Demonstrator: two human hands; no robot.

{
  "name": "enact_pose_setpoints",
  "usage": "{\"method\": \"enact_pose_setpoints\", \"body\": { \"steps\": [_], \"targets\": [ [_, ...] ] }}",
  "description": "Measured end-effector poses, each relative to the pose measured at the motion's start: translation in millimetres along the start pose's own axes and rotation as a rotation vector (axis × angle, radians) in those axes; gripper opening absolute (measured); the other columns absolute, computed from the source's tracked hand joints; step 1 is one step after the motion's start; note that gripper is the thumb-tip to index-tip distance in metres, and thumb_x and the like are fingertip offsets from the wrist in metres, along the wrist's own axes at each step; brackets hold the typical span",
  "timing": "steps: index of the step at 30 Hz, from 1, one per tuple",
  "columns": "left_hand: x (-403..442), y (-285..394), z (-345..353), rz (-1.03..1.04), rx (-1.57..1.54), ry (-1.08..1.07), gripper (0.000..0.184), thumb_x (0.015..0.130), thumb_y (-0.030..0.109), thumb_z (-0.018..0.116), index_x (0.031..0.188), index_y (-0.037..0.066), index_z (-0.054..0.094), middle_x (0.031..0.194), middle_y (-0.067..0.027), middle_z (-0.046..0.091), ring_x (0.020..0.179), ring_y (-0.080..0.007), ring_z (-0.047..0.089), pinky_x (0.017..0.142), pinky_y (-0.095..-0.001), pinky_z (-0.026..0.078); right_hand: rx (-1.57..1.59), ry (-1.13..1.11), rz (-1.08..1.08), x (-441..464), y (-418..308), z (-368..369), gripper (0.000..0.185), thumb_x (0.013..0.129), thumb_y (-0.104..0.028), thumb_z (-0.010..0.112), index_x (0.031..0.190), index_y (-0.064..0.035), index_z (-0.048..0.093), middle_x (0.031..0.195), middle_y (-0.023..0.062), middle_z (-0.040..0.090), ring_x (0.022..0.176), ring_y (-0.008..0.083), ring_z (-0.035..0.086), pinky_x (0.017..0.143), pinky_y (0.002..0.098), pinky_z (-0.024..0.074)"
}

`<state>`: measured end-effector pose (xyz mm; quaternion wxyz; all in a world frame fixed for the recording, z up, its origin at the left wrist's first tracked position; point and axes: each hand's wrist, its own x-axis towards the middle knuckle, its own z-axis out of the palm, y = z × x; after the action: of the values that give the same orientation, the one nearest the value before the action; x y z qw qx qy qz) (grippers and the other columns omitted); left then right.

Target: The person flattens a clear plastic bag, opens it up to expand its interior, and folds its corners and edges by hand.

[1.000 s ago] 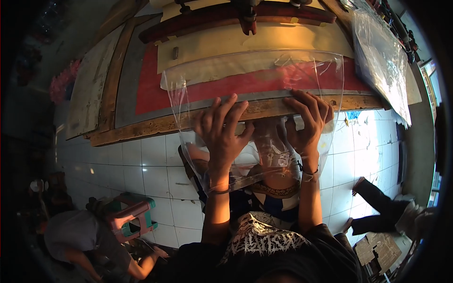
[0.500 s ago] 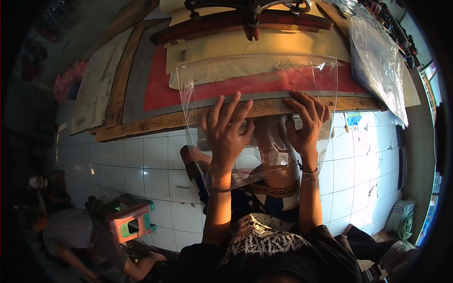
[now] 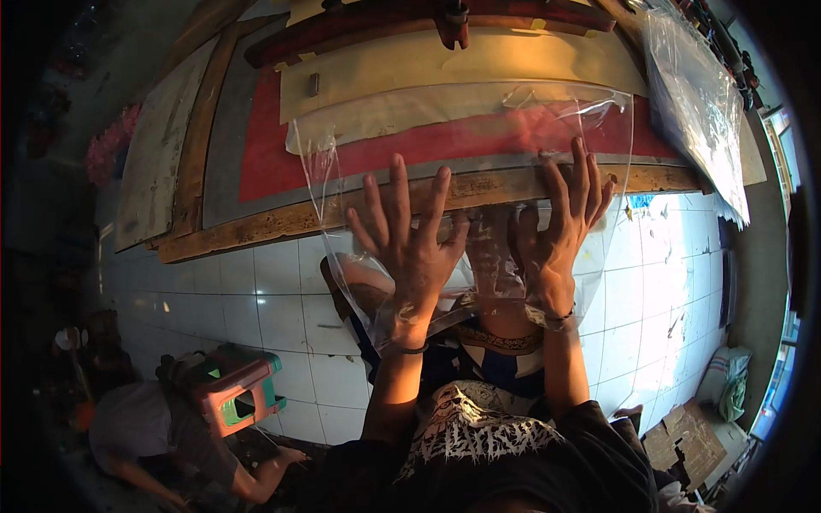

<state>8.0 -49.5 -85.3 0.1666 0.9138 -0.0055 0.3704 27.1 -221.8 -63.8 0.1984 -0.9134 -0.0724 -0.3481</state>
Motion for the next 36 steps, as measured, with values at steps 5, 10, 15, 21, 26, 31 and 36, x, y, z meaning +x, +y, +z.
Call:
{"method": "enact_pose_setpoints", "body": {
  "steps": [5,10,15,21,26,31,36],
  "targets": [
    [-7.4,-5.1,2.8,-0.005,0.002,-0.043,0.069,0.072,0.041,0.079,0.135,0.048,0.051,0.155,-0.006,0.036,0.146,-0.0354,0.02,0.116,-0.0584,0.004,0.013,0.055,-0.011,-1.9,4.4,7.9,0.045,0.082,-0.032,0.053,0.121,-0.0125,0.064,0.147,0.0143,0.045,0.138,0.0341,0.036,0.118,0.0529,0.008],
    [-6.7,-1.6,-3.4,-0.015,0.081,-0.111,0.07,0.072,0.049,0.077,0.135,0.051,0.048,0.155,-0.004,0.036,0.146,-0.0353,0.021,0.117,-0.0588,0.0,-0.041,0.044,-0.015,-5.8,7.7,11.0,0.045,0.085,-0.039,0.052,0.117,-0.0097,0.065,0.141,0.0147,0.051,0.133,0.0345,0.042,0.117,0.0524,0.0099],
    [-7.6,-3.6,-4.5,0.013,0.185,-0.124,0.071,0.073,0.062,0.072,0.138,0.054,0.043,0.154,-0.0024,0.038,0.143,-0.0343,0.028,0.118,-0.0582,0.0,0.003,0.087,-0.031,-4.7,8.4,12.1,0.047,0.084,-0.043,0.054,0.112,-0.0079,0.064,0.13,0.0183,0.056,0.129,0.0361,0.046,0.116,0.0538,0.0115],
    [-9.0,-4.3,-5.0,0.019,0.22,-0.124,0.069,0.075,0.067,0.067,0.138,0.055,0.042,0.149,0.0,0.044,0.138,-0.0317,0.035,0.118,-0.0571,0.003,0.054,0.129,0.012,-8.4,13.4,19.6,0.039,0.078,-0.047,0.063,0.105,-0.0212,0.071,0.13,0.0053,0.057,0.129,0.026,0.041,0.116,0.0476,0.0106],
    [-7.6,-2.2,3.1,-0.003,0.156,-0.056,0.061,0.076,0.061,0.069,0.133,0.052,0.051,0.146,-0.0005,0.045,0.134,-0.0298,0.037,0.117,-0.0578,0.006,0.029,0.164,-0.003,-7.2,13.3,24.2,0.042,0.079,-0.048,0.06,0.108,-0.0192,0.069,0.128,0.0074,0.056,0.128,0.0277,0.042,0.116,0.0505,0.0092],
    [-2.3,2.8,-11.1,0.006,0.001,-0.127,0.063,0.077,0.046,0.073,0.136,0.038,0.054,0.147,-0.0049,0.04,0.137,-0.0328,0.03,0.114,-0.062,0.008,0.059,0.042,0.029,0.2,-0.5,3.3,0.044,0.07,-0.021,0.067,0.114,-0.0198,0.068,0.129,0.0064,0.056,0.128,0.0285,0.043,0.117,0.0517,0.0099],
    [41.6,16.8,-69.4,0.136,-0.205,-0.365,0.068,0.081,0.044,0.072,0.142,0.02,0.05,0.143,-0.015,0.043,0.129,-0.0346,0.041,0.11,-0.0566,0.025,0.258,-0.207,0.005,27.9,-11.8,-33.7,0.05,0.07,-0.004,0.065,0.118,-0.0179,0.065,0.129,0.0088,0.056,0.126,0.0296,0.045,0.116,0.0497,0.0178]
  ]
}}
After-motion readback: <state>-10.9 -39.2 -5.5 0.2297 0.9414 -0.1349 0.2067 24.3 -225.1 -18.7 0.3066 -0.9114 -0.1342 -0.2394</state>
